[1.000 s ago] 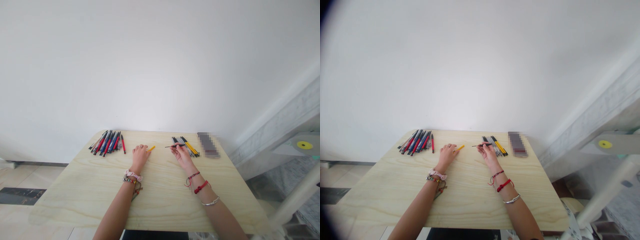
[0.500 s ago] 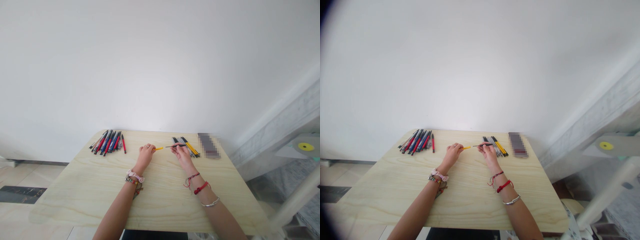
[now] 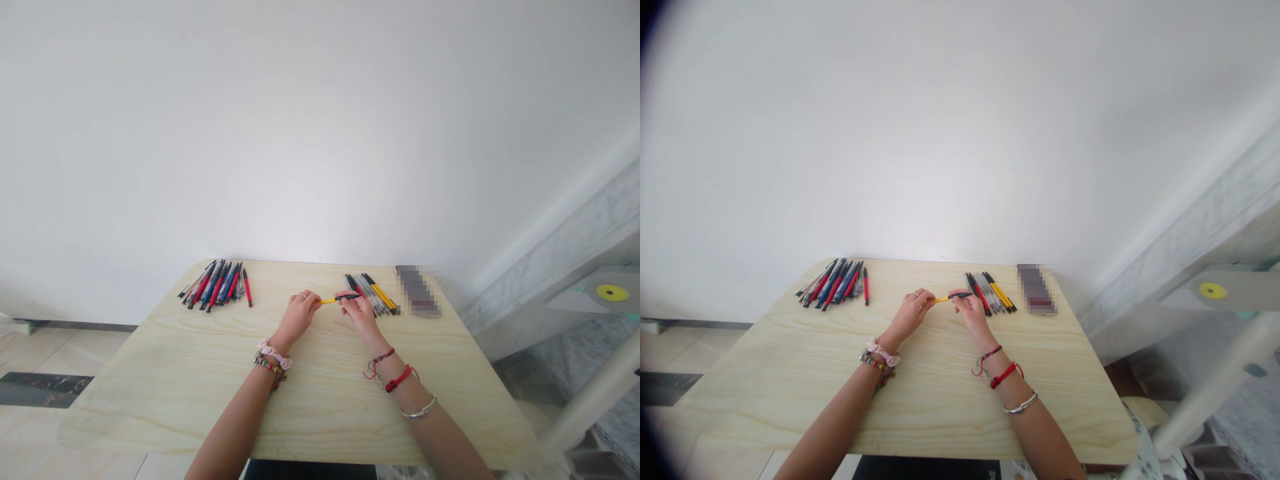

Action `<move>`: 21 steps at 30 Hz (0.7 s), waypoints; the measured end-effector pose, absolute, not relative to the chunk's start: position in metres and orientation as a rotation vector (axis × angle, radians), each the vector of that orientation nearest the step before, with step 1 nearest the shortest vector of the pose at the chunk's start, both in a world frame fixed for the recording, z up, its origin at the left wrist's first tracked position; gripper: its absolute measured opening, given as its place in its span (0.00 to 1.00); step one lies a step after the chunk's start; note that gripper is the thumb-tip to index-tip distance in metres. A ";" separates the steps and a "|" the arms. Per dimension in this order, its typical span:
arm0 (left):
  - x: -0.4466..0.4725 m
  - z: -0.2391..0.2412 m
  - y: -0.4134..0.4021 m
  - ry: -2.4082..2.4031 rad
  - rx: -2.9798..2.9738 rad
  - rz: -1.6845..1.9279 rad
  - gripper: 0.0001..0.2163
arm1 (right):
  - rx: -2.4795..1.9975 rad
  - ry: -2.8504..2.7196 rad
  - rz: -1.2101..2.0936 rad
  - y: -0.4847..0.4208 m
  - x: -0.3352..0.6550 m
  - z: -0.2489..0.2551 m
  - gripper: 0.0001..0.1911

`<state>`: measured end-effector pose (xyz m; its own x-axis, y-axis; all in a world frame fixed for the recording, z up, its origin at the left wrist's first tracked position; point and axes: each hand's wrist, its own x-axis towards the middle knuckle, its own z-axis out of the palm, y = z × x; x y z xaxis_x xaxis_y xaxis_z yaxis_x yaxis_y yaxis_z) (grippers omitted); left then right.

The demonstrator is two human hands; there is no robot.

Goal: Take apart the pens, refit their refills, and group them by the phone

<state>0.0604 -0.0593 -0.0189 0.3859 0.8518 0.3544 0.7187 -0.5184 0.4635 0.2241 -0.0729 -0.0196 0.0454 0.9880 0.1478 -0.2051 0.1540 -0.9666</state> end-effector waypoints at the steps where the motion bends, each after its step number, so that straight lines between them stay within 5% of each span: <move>1: 0.061 -0.019 -0.059 1.376 2.419 0.827 0.05 | -0.977 -1.108 1.145 -0.072 0.224 -0.020 0.10; 21: 0.059 -0.018 -0.062 1.218 2.491 0.923 0.09 | -1.057 -1.208 1.085 -0.075 0.232 -0.005 0.09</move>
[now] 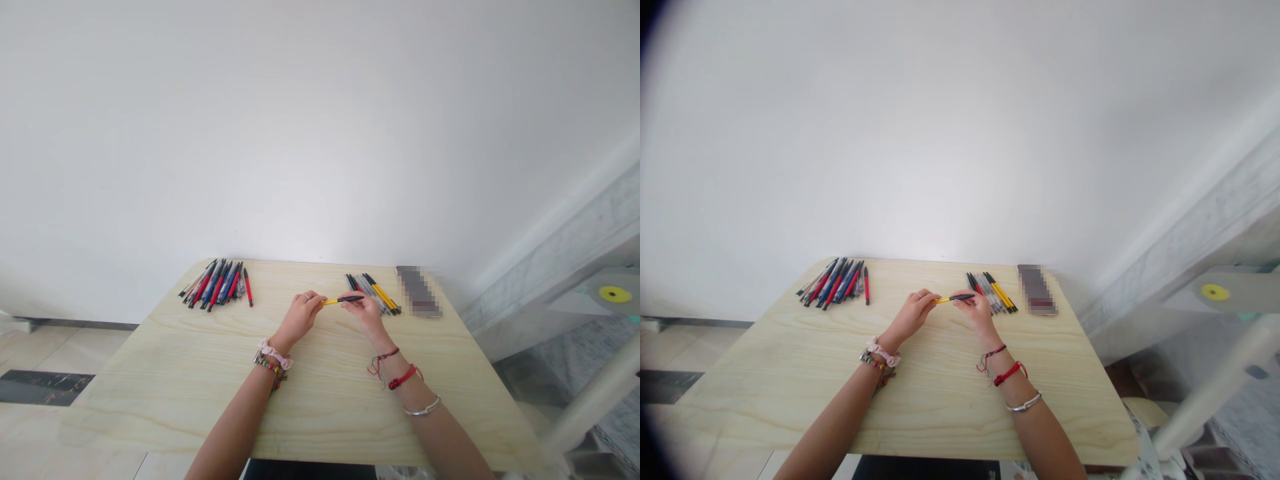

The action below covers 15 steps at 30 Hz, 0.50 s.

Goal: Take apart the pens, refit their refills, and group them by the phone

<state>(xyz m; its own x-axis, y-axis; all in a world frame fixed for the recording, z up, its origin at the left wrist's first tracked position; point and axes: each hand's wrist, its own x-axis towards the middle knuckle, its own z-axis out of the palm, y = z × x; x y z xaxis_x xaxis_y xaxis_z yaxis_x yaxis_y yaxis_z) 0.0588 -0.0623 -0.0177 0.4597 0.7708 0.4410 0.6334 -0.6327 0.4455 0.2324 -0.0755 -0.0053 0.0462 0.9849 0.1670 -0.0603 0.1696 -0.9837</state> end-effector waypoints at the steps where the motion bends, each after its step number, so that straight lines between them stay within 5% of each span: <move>1: 0.059 -0.018 -0.062 1.219 2.497 0.929 0.10 | -1.058 -1.213 1.091 -0.076 0.233 -0.004 0.09; 15: 0.057 -0.017 -0.062 1.225 2.522 0.911 0.10 | -1.087 -1.270 1.046 -0.073 0.235 -0.007 0.10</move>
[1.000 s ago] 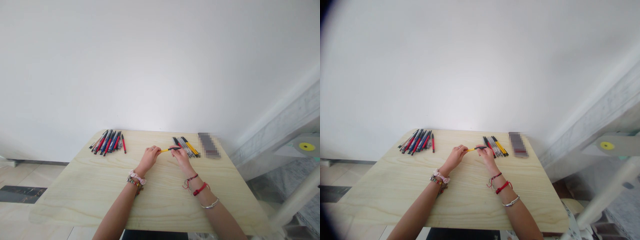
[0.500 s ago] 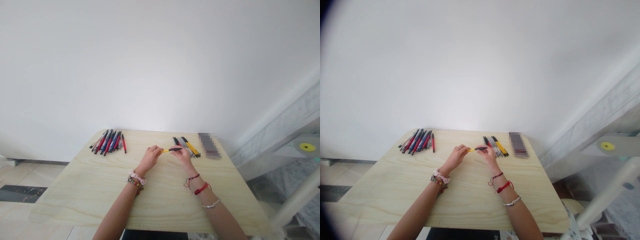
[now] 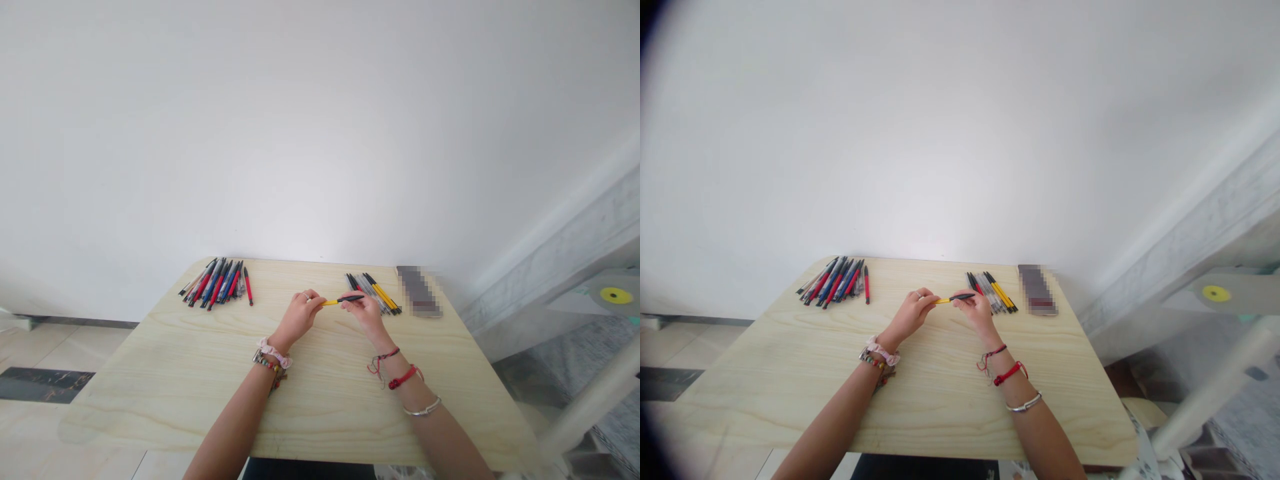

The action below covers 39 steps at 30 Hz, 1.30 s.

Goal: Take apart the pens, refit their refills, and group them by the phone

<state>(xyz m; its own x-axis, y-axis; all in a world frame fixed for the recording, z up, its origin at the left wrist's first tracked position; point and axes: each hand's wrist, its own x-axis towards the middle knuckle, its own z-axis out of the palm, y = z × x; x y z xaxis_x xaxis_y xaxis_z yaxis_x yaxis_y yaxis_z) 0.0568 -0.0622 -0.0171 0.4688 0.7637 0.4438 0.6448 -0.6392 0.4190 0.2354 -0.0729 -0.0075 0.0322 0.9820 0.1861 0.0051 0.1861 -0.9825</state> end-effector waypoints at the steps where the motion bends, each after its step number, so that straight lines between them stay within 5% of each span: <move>1: 0.057 -0.017 -0.062 1.216 2.513 0.918 0.10 | -1.092 -1.268 1.051 -0.072 0.236 -0.008 0.10; 24: 0.059 -0.019 -0.062 1.261 2.567 0.860 0.10 | -1.192 -1.255 1.121 -0.070 0.236 -0.013 0.10; 28: 0.057 -0.019 -0.060 1.314 2.521 0.854 0.10 | -1.081 -1.277 1.171 -0.068 0.244 -0.009 0.23; 33: 0.056 -0.021 -0.059 1.318 2.514 0.874 0.09 | -1.236 -1.519 0.931 -0.071 0.250 -0.008 0.08; 36: 0.055 -0.023 -0.059 1.308 2.540 0.867 0.09 | -1.383 -1.637 0.783 -0.072 0.250 -0.010 0.18; 39: 0.054 -0.023 -0.058 1.344 2.540 0.862 0.09 | -1.347 -1.646 0.837 -0.071 0.251 -0.009 0.12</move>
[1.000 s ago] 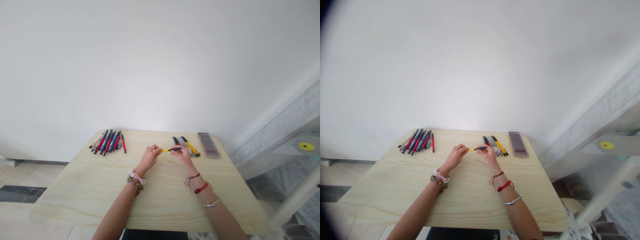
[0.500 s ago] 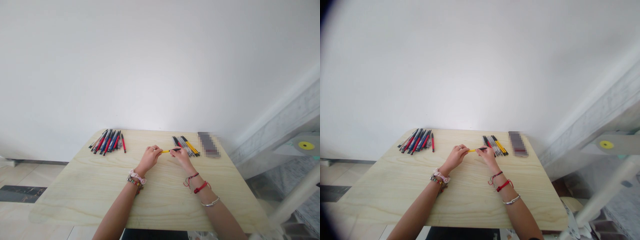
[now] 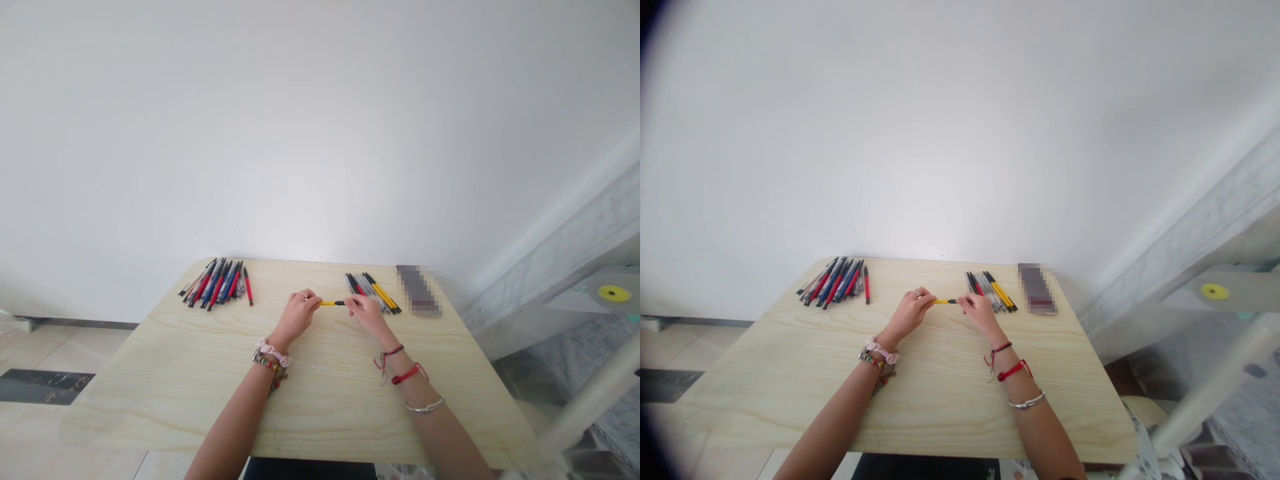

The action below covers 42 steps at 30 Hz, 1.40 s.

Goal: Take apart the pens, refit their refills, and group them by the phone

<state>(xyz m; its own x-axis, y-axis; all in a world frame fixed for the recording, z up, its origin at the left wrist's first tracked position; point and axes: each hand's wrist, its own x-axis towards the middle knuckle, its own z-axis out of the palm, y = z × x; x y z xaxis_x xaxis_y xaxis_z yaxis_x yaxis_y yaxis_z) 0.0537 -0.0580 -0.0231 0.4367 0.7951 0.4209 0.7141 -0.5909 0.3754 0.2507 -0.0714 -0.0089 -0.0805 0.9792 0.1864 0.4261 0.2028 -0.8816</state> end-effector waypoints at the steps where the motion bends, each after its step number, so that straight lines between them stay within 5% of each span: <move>1: 0.053 -0.023 -0.058 1.357 2.536 0.864 0.09 | -1.297 -1.640 0.884 -0.071 0.251 -0.008 0.11; 3: 0.052 -0.022 -0.057 1.371 2.528 0.868 0.09 | -1.219 -1.639 0.939 -0.071 0.252 -0.006 0.15; 5: 0.052 -0.023 -0.057 1.371 2.527 0.867 0.09 | -1.234 -1.667 0.927 -0.071 0.253 -0.007 0.09; 8: 0.052 -0.023 -0.056 1.366 2.537 0.850 0.09 | -1.354 -1.708 0.887 -0.072 0.252 -0.008 0.13; 15: 0.051 -0.025 -0.055 1.401 2.532 0.822 0.09 | -1.271 -1.698 0.888 -0.070 0.255 -0.008 0.07; 19: 0.051 -0.025 -0.055 1.389 2.543 0.814 0.09 | -1.395 -1.742 0.769 -0.070 0.254 -0.011 0.15; 26: 0.051 -0.024 -0.056 1.364 2.506 0.857 0.09 | -1.334 -1.826 0.704 -0.072 0.251 -0.010 0.08; 31: 0.053 -0.024 -0.057 1.340 2.513 0.862 0.08 | -1.436 -1.762 0.643 -0.073 0.248 -0.012 0.21; 36: 0.052 -0.021 -0.056 1.374 2.481 0.864 0.08 | -1.234 -1.712 0.832 -0.069 0.252 -0.013 0.12; 42: 0.052 -0.024 -0.056 1.331 2.533 0.812 0.08 | -1.359 -1.800 0.608 -0.073 0.251 -0.008 0.12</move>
<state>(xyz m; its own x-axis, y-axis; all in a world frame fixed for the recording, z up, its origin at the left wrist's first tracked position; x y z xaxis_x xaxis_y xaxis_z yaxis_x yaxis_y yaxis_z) 0.0519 -0.0564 -0.0238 0.4541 0.8024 0.3872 0.7116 -0.5882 0.3843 0.2508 -0.0729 -0.0078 -0.1197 0.9465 0.2995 0.5713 0.3124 -0.7590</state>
